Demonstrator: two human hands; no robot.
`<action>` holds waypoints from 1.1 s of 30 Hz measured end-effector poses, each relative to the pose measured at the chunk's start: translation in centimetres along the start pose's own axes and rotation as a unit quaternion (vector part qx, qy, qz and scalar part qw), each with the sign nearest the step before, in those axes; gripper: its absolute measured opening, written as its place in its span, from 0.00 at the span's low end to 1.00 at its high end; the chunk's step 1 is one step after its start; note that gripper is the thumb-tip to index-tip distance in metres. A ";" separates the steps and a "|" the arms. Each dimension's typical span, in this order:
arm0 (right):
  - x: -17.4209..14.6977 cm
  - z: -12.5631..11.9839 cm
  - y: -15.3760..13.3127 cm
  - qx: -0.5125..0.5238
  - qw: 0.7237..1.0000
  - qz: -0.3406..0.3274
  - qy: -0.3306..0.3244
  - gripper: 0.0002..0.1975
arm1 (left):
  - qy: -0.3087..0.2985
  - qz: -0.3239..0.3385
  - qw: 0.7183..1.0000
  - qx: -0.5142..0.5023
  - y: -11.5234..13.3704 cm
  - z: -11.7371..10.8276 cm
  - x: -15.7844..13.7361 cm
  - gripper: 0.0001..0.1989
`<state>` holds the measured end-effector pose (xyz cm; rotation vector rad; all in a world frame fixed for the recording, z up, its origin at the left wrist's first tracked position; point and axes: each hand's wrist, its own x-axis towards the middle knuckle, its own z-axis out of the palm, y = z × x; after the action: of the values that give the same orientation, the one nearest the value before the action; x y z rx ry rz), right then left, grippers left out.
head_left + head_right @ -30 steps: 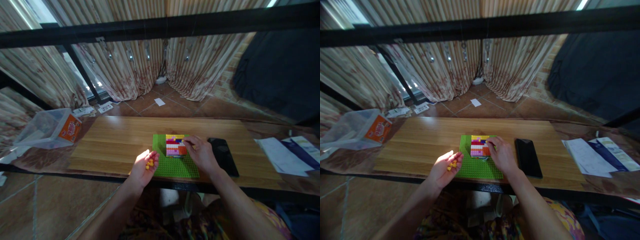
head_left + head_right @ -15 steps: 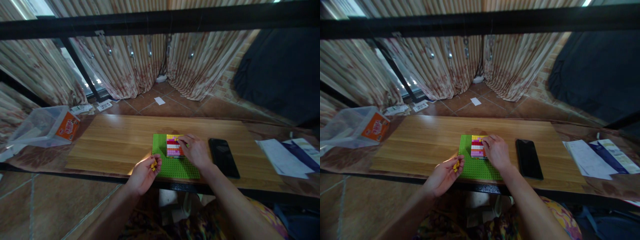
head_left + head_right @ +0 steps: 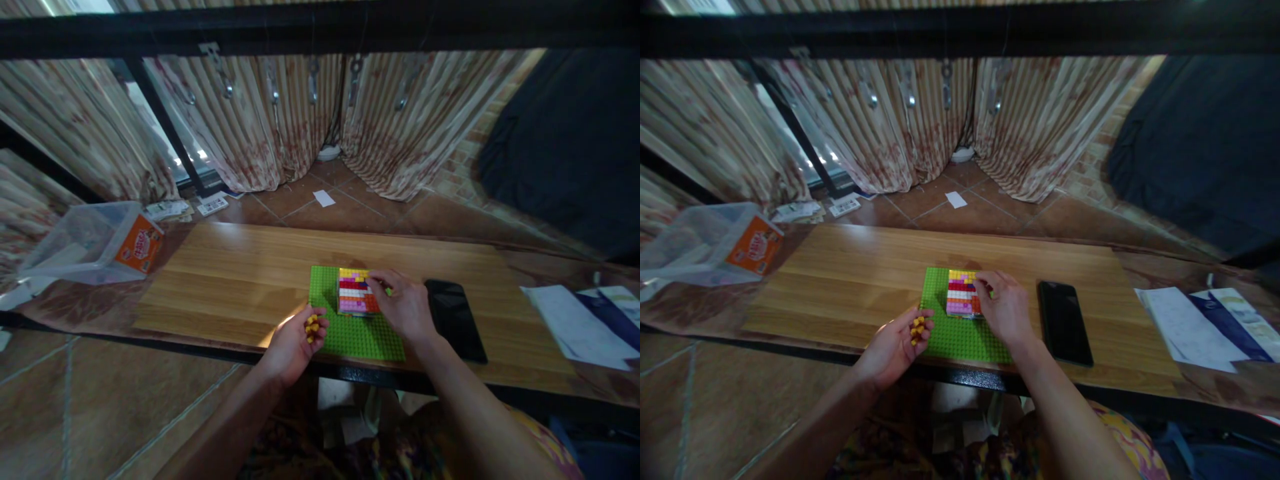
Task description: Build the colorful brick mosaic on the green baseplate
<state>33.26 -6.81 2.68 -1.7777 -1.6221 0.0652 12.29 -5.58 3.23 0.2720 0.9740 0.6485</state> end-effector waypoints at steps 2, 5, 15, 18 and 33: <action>0.1 -0.3 0.2 0.003 1.000 0.017 0.022 0.09 | -0.009 -0.006 1.000 -0.003 0.1 0.0 0.1 0.11; 0.3 0.0 0.6 0.004 0.999 0.018 0.050 0.10 | -0.024 -0.003 1.000 -0.001 0.1 0.0 0.1 0.10; 0.8 2.4 1.6 0.156 0.980 0.121 -0.008 0.14 | -0.020 0.018 0.999 0.026 -0.5 0.0 0.0 0.09; 0.9 2.7 2.0 0.200 0.969 0.147 -0.016 0.15 | -0.024 0.024 0.999 0.026 -0.5 0.0 0.0 0.07; 0.8 1.9 1.4 0.181 0.980 0.079 0.023 0.13 | -0.064 0.085 0.994 0.020 0.4 2.0 0.9 0.06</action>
<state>33.71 -5.13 0.86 -1.6048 -1.3351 0.3683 14.22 -4.55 3.89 0.4307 0.8461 0.7583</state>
